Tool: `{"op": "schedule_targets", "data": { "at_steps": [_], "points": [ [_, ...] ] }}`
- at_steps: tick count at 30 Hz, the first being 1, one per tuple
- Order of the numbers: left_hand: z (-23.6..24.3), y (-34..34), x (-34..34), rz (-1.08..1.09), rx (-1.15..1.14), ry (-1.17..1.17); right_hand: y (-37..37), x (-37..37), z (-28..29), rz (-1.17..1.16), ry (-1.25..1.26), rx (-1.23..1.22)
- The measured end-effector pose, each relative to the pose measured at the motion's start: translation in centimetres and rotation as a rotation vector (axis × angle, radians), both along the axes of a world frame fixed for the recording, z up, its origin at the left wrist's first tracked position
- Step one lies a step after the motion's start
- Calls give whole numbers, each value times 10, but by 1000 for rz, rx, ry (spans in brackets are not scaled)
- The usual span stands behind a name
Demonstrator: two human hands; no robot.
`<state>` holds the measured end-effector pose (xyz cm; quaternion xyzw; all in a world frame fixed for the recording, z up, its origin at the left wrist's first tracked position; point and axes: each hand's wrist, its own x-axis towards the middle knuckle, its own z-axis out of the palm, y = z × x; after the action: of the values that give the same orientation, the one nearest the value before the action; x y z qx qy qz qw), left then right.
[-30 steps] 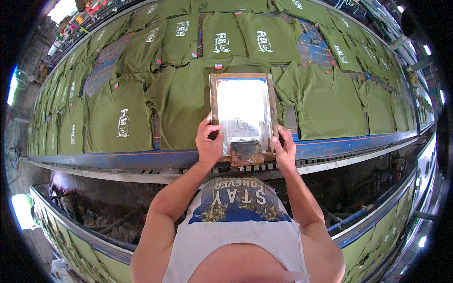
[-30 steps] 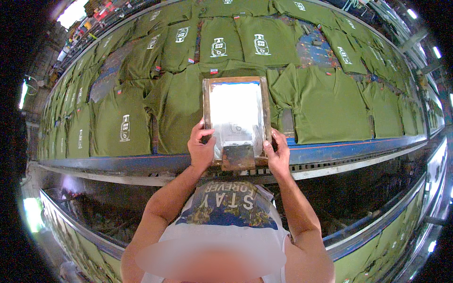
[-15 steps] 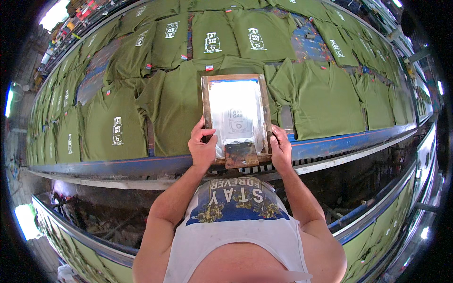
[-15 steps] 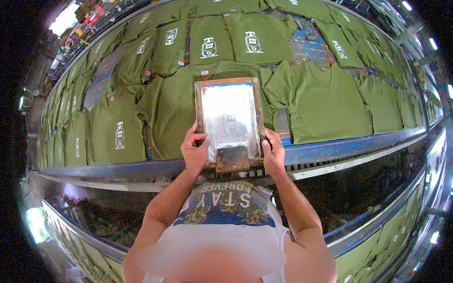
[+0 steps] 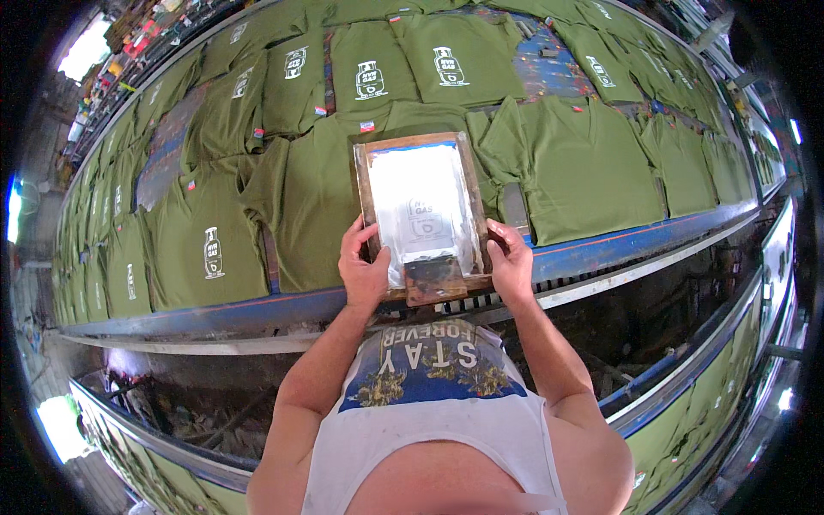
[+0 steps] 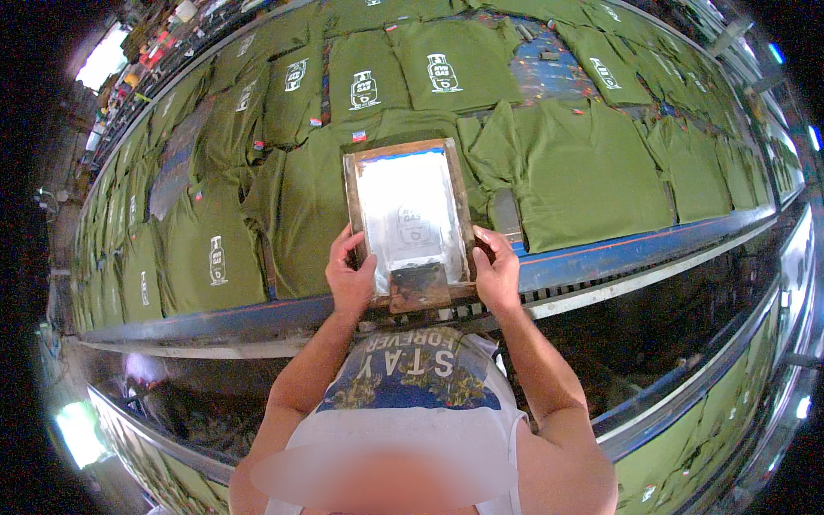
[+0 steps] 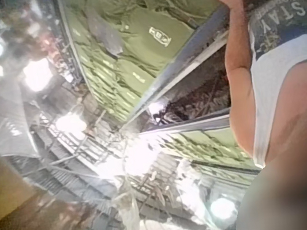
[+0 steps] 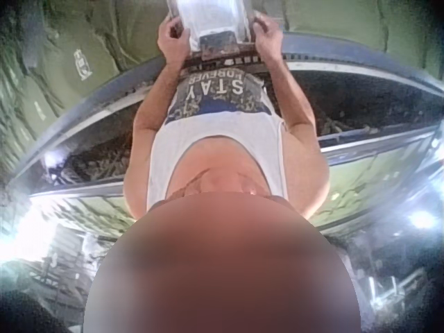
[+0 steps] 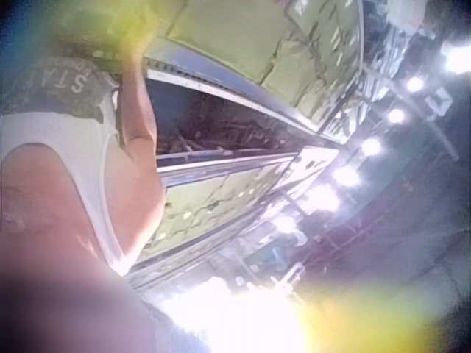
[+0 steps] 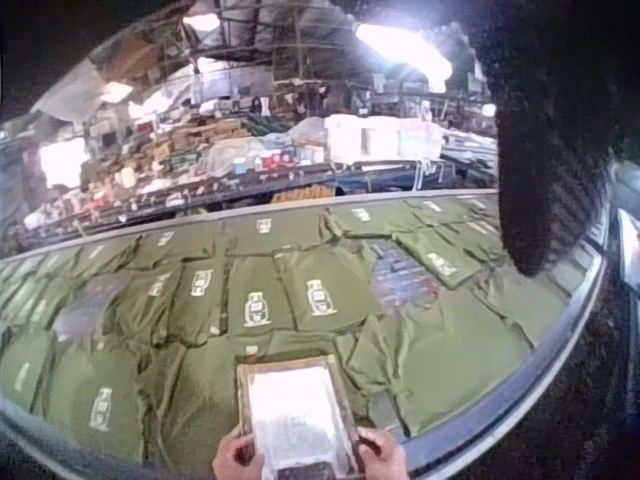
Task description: The person uses a squeegee to press white ink through a rectangular screen-printing frame onto a green t-shirt laid on a table. The person repeatedly wipes the squeegee and repositions the frame while working on the same shirt.
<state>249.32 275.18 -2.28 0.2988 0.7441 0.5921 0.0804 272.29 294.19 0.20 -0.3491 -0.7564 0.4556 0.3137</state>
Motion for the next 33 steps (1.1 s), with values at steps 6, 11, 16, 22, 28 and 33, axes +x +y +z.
{"op": "schedule_targets", "data": {
  "at_steps": [6,11,16,22,28,33],
  "points": [
    [37,-2,-61,-230,-245,521,-40,8,67,566,-129,516],
    [94,22,-111,-604,-768,649,-59,-16,88,599,-339,604],
    [118,44,-111,-662,-972,710,-38,-42,97,583,-453,553],
    [113,47,-112,-652,-924,682,-13,-71,110,222,-522,457],
    [113,54,-108,-634,-940,695,0,-137,80,-205,-666,711],
    [110,55,-109,-659,-934,638,11,-152,61,-296,-697,639]
  ]
}}
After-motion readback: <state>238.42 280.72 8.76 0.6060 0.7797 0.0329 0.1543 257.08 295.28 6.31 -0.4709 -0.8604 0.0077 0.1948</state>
